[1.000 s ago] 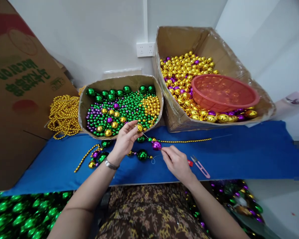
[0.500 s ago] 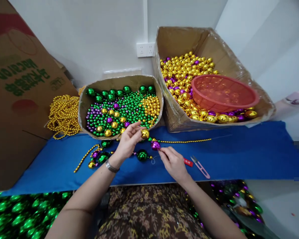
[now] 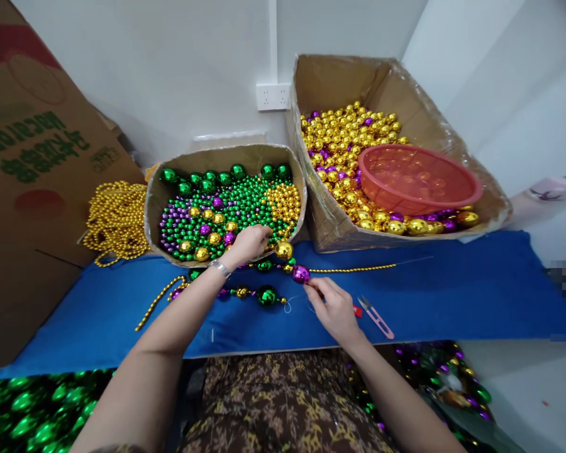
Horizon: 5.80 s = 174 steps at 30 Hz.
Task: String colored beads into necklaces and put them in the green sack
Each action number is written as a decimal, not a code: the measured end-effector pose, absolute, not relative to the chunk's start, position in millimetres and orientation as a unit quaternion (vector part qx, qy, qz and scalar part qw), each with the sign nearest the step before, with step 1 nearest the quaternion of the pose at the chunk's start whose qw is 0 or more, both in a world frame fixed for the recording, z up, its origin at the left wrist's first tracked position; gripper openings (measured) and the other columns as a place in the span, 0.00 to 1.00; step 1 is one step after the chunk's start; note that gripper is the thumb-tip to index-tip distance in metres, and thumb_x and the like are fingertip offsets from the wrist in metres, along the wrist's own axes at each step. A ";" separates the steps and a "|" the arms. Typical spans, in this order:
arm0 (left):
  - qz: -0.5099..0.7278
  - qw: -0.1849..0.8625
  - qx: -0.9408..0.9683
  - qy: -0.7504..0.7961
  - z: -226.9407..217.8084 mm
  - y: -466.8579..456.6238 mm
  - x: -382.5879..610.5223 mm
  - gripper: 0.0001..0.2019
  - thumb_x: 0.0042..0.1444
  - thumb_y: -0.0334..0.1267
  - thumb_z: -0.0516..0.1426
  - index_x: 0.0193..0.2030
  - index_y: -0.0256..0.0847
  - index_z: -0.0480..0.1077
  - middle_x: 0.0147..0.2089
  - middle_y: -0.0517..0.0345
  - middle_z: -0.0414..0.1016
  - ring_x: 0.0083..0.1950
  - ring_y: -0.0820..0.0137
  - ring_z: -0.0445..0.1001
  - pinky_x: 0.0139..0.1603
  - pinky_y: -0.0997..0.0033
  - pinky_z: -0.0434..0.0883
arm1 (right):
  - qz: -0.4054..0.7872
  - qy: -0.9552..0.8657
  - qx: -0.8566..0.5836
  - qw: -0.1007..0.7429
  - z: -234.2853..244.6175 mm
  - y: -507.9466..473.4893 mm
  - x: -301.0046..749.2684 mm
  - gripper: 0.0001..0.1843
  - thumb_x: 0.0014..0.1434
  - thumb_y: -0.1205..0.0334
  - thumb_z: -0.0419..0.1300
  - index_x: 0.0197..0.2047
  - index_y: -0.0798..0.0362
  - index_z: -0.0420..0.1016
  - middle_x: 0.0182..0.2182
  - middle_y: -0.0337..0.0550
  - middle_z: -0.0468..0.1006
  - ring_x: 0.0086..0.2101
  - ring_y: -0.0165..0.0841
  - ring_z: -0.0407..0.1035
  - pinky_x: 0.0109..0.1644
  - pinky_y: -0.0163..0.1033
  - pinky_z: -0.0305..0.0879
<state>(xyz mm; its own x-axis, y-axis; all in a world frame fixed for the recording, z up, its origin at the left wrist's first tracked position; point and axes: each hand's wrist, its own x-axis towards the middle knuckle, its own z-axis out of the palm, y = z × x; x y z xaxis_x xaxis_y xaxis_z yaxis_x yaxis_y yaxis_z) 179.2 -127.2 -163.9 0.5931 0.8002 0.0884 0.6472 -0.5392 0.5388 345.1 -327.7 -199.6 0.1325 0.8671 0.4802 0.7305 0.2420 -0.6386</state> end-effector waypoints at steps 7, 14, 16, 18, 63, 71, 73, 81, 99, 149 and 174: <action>0.389 0.715 0.469 0.343 -146.9 -163.2 166.6 0.12 0.51 0.42 0.64 0.40 0.38 0.75 0.38 0.53 0.78 0.35 0.72 0.76 0.36 0.72 0.74 | 0.076 -0.661 -0.610 0.430 -203.4 -328.7 343.7 0.09 0.66 0.60 0.54 0.38 0.52 0.73 0.31 0.42 0.77 0.32 0.32 0.73 0.38 0.35 0.65; 0.399 0.740 0.424 0.337 -145.7 -181.5 166.5 0.13 0.49 0.41 0.67 0.39 0.36 0.77 0.36 0.55 0.78 0.34 0.75 0.75 0.34 0.77 0.73 | 0.071 -0.665 -0.613 0.420 -200.5 -329.1 340.7 0.10 0.66 0.60 0.53 0.38 0.52 0.74 0.31 0.42 0.77 0.31 0.31 0.73 0.38 0.34 0.65; 0.406 0.730 0.430 0.342 -147.0 -181.9 167.0 0.14 0.47 0.41 0.67 0.39 0.37 0.77 0.36 0.56 0.77 0.34 0.76 0.75 0.34 0.78 0.72 | 0.069 -0.667 -0.613 0.418 -199.1 -329.3 340.7 0.10 0.66 0.60 0.53 0.38 0.52 0.74 0.31 0.42 0.77 0.31 0.31 0.73 0.38 0.34 0.66; 0.412 0.719 0.439 0.347 -148.2 -181.9 167.0 0.14 0.46 0.41 0.68 0.39 0.37 0.77 0.36 0.57 0.77 0.34 0.76 0.74 0.34 0.77 0.73 | 0.068 -0.668 -0.614 0.416 -197.6 -329.5 340.8 0.10 0.66 0.60 0.53 0.38 0.52 0.75 0.30 0.42 0.77 0.31 0.31 0.73 0.38 0.34 0.66; 0.404 0.419 0.761 0.287 -119.0 -222.0 201.6 0.09 0.60 0.42 0.57 0.35 0.38 0.73 0.35 0.55 0.78 0.34 0.72 0.75 0.35 0.72 0.71 | 0.223 -0.609 -0.615 0.449 -193.3 -321.5 359.4 0.18 0.67 0.57 0.50 0.56 0.48 0.70 0.47 0.45 0.79 0.29 0.30 0.76 0.37 0.36 0.72; 0.463 0.505 0.663 0.303 -125.6 -229.4 202.7 0.11 0.59 0.44 0.58 0.42 0.39 0.71 0.40 0.54 0.77 0.36 0.72 0.75 0.37 0.72 0.74 | 0.141 -0.647 -0.605 0.443 -189.0 -311.7 360.4 0.12 0.67 0.58 0.51 0.41 0.50 0.75 0.38 0.44 0.81 0.39 0.34 0.76 0.45 0.38 0.70; 0.452 0.537 0.650 0.291 -145.8 -234.9 200.9 0.14 0.59 0.43 0.57 0.50 0.41 0.68 0.49 0.50 0.75 0.42 0.70 0.76 0.42 0.69 0.75 | 0.151 -0.643 -0.602 0.449 -186.0 -313.4 363.7 0.12 0.67 0.58 0.50 0.43 0.49 0.75 0.38 0.43 0.82 0.39 0.33 0.76 0.44 0.36 0.69; 0.286 0.461 0.822 0.173 -202.0 -254.1 214.1 0.20 0.57 0.39 0.58 0.56 0.40 0.66 0.55 0.46 0.73 0.55 0.60 0.72 0.56 0.60 0.69 | 0.273 -0.573 -0.580 0.510 -162.0 -324.6 354.4 0.15 0.67 0.51 0.50 0.41 0.51 0.72 0.20 0.33 0.68 0.22 0.26 0.65 0.28 0.31 0.63; 0.059 0.065 0.954 0.287 -234.8 -264.9 182.0 0.26 0.63 0.53 0.49 0.61 0.37 0.61 0.44 0.46 0.74 0.43 0.60 0.73 0.39 0.63 0.67 | 0.256 -0.260 -0.530 0.765 -155.8 -339.1 407.8 0.15 0.55 0.50 0.65 0.31 0.52 0.70 0.16 0.29 0.58 0.17 0.22 0.51 0.20 0.30 0.50; 0.243 0.107 0.824 0.501 -106.7 -117.8 56.5 0.13 0.60 0.46 0.55 0.38 0.38 0.73 0.34 0.55 0.77 0.33 0.69 0.72 0.36 0.71 0.66 | 0.247 -0.315 -0.552 0.732 -186.1 -330.1 378.9 0.14 0.60 0.50 0.61 0.40 0.53 0.73 0.19 0.31 0.63 0.22 0.23 0.59 0.27 0.30 0.60; 0.442 0.715 0.438 0.318 -116.2 -109.0 126.6 0.20 0.58 0.53 0.55 0.49 0.40 0.68 0.44 0.49 0.76 0.45 0.62 0.77 0.44 0.61 0.76 | 0.182 -0.646 -0.571 0.472 -190.7 -301.1 328.6 0.12 0.66 0.62 0.51 0.48 0.50 0.74 0.36 0.43 0.82 0.28 0.31 0.77 0.36 0.36 0.76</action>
<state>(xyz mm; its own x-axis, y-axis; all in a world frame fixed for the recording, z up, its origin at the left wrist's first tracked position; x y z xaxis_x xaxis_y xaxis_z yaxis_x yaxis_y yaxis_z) 126.6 -109.0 -116.2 0.4069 0.9110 -0.0675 -0.3542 0.2254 0.9076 328.6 -301.1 -190.7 0.0977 0.9101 0.4026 0.5661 0.2819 -0.7747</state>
